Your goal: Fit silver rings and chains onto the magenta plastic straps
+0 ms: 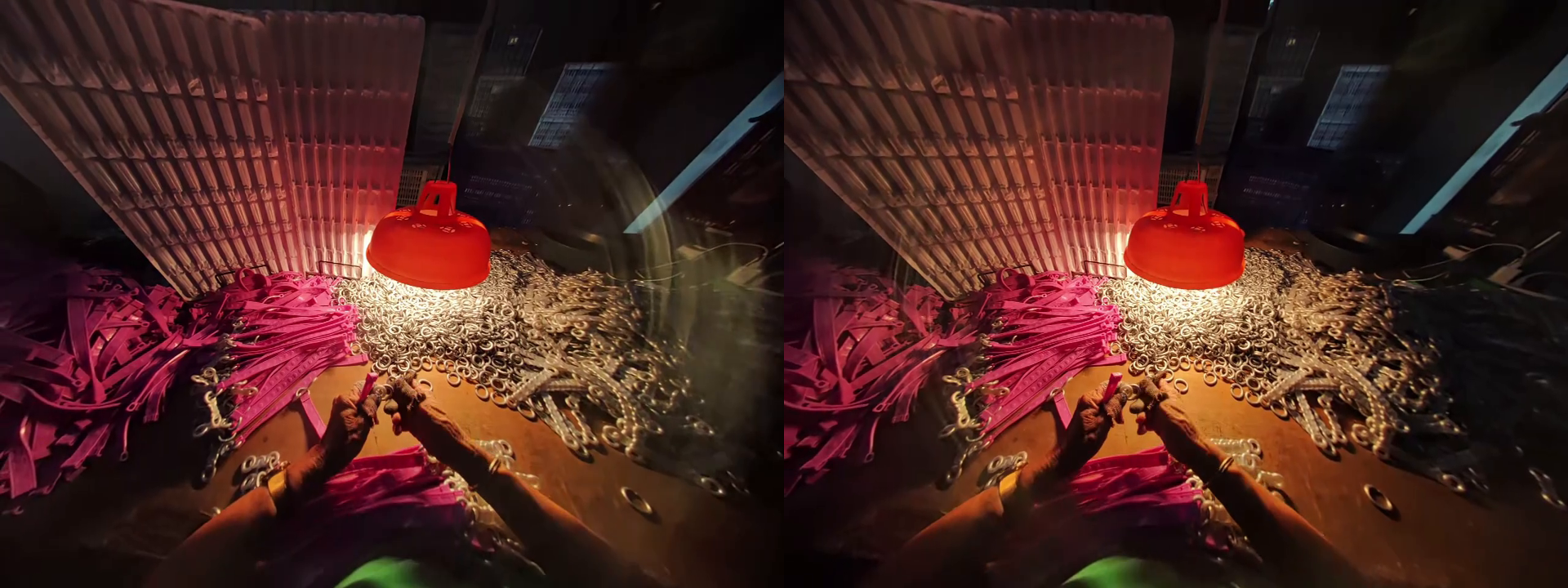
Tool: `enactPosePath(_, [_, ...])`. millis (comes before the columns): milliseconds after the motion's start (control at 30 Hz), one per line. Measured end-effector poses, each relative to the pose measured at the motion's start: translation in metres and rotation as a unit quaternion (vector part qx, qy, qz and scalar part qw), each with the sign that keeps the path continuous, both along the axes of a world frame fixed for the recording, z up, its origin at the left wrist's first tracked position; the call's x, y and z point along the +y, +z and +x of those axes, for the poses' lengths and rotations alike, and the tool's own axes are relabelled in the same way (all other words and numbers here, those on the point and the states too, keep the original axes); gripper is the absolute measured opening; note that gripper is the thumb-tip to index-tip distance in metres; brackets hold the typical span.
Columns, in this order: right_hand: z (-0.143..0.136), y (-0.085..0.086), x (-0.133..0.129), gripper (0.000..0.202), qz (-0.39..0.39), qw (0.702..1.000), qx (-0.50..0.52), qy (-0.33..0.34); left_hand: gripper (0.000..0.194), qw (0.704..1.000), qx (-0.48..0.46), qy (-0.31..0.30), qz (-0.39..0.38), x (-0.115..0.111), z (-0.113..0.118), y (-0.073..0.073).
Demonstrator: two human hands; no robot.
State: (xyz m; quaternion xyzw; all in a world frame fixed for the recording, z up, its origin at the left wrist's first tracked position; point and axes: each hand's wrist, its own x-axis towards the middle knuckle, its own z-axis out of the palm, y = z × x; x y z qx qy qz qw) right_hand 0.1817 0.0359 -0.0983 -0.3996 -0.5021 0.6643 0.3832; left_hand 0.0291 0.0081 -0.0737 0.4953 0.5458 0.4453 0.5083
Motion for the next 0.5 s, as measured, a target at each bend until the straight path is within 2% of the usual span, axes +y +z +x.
enactPosePath(133, [0.002,0.001,-0.001,0.029,0.052,0.995,-0.087,-0.022,0.026,0.999,0.026,-0.033,-0.018,0.006,0.003,0.004])
enactPosePath(233, [0.0,0.008,0.0,0.025,0.063,0.993,-0.101,-0.017,0.028,0.996,0.033,-0.073,-0.03,0.012,0.004,0.006])
enactPosePath(367, [-0.004,0.013,0.005,0.024,0.073,0.989,-0.128,-0.029,0.03,0.992,-0.041,-0.119,-0.001,0.021,0.002,0.009])
enactPosePath(500, [-0.004,0.001,0.01,0.015,0.206,0.952,-0.206,-0.095,0.036,0.983,-0.103,-0.138,-0.066,0.032,-0.003,-0.005])
